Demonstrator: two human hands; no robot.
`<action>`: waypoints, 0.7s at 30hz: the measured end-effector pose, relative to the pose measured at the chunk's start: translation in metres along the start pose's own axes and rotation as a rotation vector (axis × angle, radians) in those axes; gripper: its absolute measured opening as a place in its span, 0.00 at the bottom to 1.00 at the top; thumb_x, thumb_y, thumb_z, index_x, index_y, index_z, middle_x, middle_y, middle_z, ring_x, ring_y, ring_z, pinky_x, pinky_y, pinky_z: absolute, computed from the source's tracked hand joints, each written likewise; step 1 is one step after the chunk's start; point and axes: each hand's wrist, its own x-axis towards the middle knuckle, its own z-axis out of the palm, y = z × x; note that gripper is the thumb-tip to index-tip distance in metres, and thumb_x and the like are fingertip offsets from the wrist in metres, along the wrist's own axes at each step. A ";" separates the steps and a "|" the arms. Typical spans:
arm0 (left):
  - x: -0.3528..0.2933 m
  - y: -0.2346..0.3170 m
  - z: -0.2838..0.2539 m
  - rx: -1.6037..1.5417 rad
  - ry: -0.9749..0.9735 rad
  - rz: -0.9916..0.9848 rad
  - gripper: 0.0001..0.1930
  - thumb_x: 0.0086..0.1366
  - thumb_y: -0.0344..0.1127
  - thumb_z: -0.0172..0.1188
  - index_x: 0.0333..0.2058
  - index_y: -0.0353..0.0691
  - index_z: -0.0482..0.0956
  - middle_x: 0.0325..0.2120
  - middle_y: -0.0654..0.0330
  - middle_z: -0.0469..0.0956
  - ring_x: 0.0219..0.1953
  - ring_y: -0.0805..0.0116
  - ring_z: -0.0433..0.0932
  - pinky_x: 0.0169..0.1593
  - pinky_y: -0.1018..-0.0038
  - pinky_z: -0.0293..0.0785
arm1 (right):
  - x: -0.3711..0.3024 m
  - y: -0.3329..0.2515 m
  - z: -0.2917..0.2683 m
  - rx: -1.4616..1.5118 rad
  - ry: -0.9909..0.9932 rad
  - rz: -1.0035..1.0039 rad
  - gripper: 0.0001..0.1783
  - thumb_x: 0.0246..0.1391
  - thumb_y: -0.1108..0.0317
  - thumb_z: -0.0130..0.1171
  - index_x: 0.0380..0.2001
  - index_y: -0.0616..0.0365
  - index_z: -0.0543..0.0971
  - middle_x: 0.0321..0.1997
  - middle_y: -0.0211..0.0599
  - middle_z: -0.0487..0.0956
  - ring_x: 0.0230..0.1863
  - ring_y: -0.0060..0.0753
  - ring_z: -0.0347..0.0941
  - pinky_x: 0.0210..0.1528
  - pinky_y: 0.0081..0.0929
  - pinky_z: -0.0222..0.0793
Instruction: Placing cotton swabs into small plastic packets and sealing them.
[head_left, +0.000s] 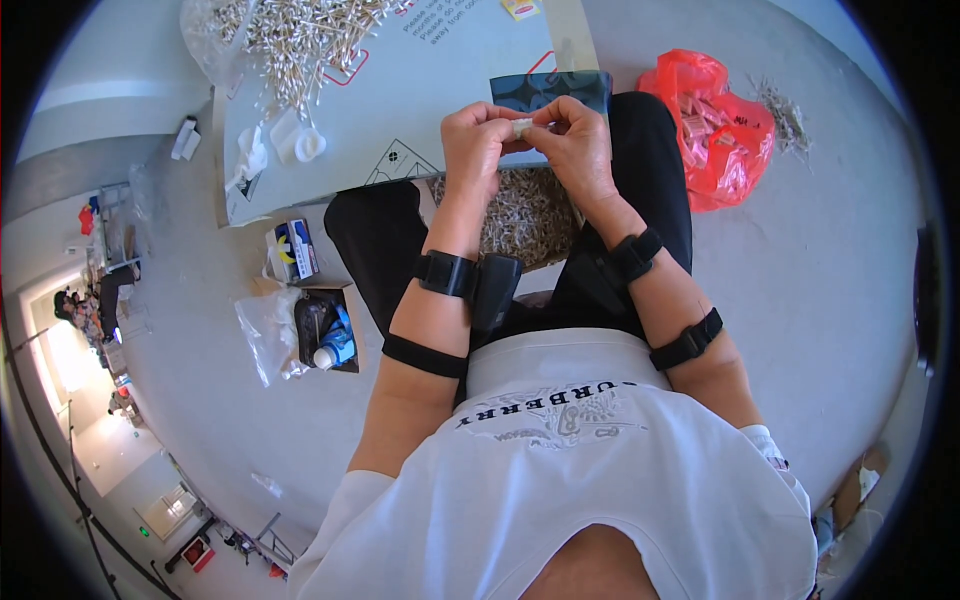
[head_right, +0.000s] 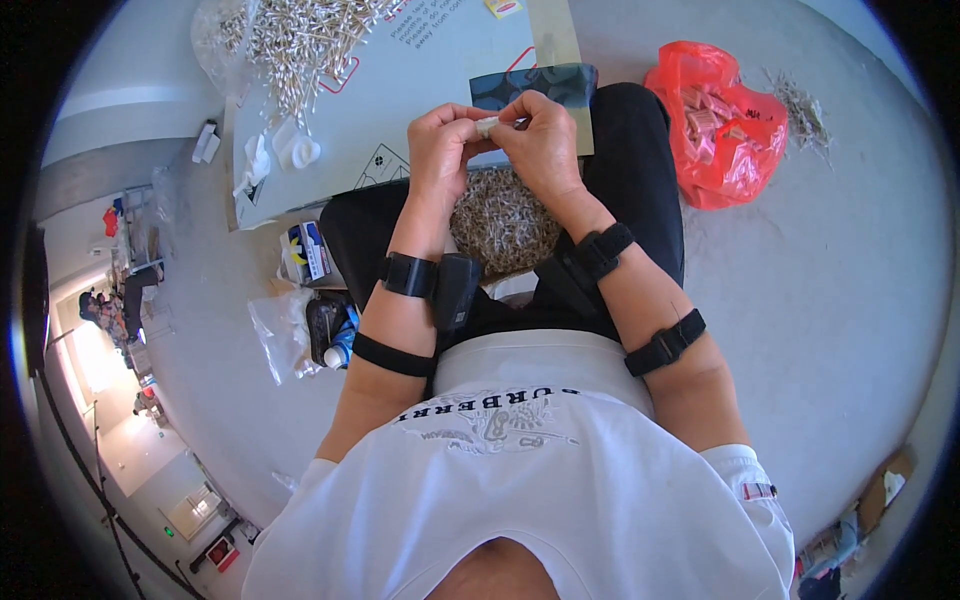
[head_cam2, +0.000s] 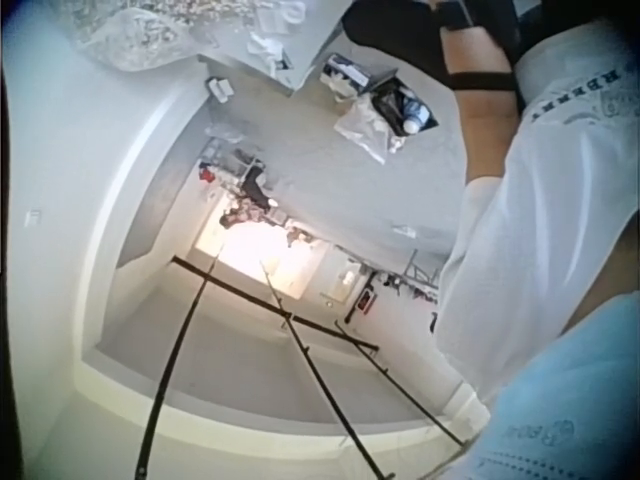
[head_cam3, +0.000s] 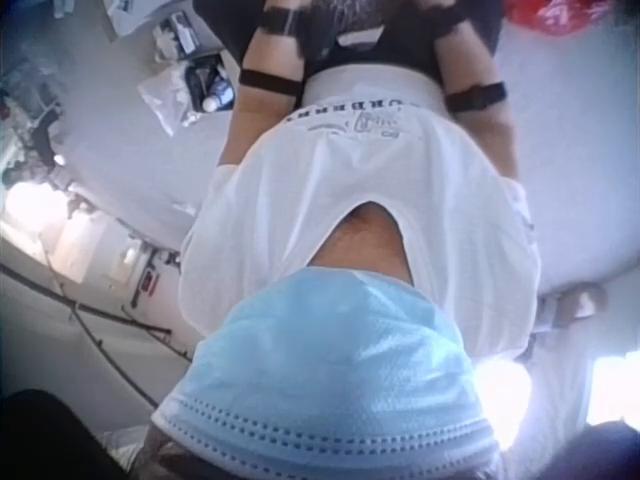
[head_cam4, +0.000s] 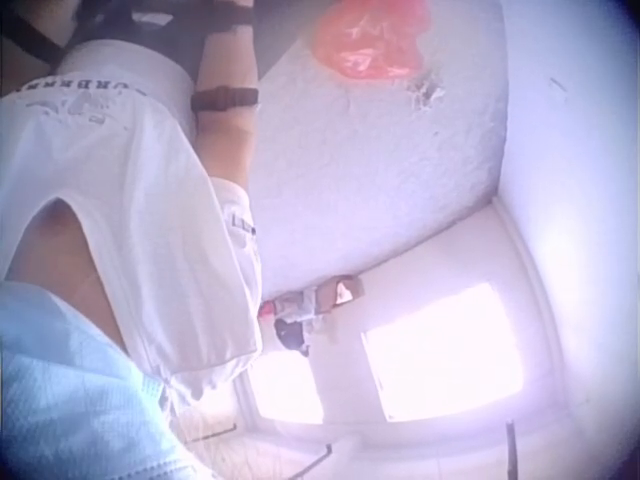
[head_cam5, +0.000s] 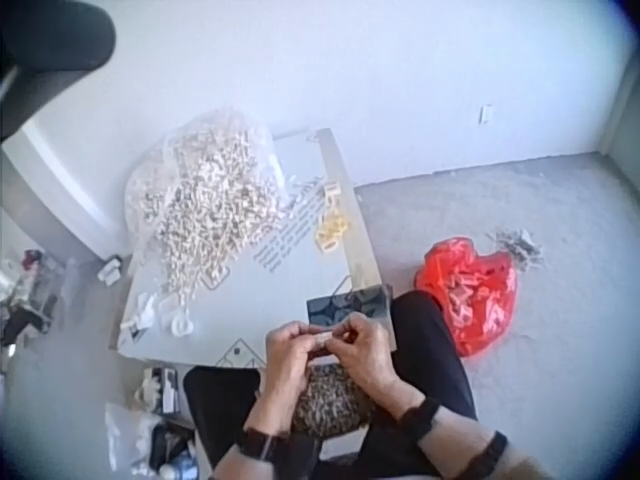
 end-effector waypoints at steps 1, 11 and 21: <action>0.000 0.001 0.001 0.029 0.005 0.004 0.08 0.51 0.17 0.51 0.30 0.23 0.78 0.29 0.50 0.79 0.30 0.62 0.81 0.38 0.66 0.84 | 0.000 -0.001 0.000 -0.015 0.004 -0.001 0.08 0.42 0.72 0.68 0.23 0.64 0.78 0.20 0.33 0.76 0.23 0.19 0.69 0.26 0.23 0.67; 0.001 0.004 0.003 0.087 0.006 0.028 0.08 0.52 0.17 0.52 0.31 0.23 0.78 0.30 0.49 0.80 0.32 0.63 0.81 0.38 0.67 0.84 | 0.003 -0.001 -0.002 -0.031 0.000 0.000 0.08 0.41 0.73 0.67 0.24 0.65 0.77 0.20 0.34 0.77 0.24 0.21 0.71 0.28 0.23 0.69; -0.002 -0.002 -0.006 -0.009 -0.109 0.094 0.12 0.54 0.15 0.50 0.37 0.22 0.77 0.35 0.47 0.80 0.36 0.60 0.82 0.44 0.65 0.84 | 0.005 -0.001 -0.006 0.045 -0.037 0.016 0.07 0.43 0.75 0.66 0.25 0.65 0.77 0.21 0.33 0.77 0.24 0.20 0.71 0.28 0.21 0.70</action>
